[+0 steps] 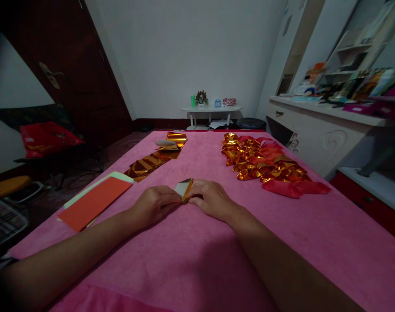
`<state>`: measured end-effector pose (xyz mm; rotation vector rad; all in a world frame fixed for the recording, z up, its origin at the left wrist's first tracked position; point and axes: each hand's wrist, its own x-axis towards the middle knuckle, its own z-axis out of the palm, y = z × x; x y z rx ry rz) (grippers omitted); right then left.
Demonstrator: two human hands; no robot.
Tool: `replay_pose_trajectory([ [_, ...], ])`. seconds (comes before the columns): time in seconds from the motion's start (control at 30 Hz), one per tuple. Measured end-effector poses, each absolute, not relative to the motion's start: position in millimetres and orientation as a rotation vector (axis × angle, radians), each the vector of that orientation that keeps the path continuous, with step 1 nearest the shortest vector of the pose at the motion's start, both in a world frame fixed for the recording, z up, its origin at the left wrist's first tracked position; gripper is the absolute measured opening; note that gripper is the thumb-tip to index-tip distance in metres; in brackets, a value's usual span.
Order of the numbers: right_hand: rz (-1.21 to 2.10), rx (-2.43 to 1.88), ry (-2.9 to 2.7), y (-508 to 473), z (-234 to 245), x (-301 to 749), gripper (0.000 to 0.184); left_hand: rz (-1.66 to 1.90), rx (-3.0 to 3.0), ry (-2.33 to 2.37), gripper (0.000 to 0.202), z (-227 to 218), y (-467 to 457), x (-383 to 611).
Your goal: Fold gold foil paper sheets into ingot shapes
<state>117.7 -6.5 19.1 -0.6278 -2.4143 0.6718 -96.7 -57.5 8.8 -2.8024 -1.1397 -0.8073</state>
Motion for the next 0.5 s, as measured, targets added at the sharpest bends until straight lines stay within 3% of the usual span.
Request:
replay_pose_trajectory([
  [0.5, 0.778, -1.168, -2.182, -1.7, -3.0, 97.6, 0.008, -0.784, -2.853, -1.199, 0.024, 8.4, -73.1, -99.1],
])
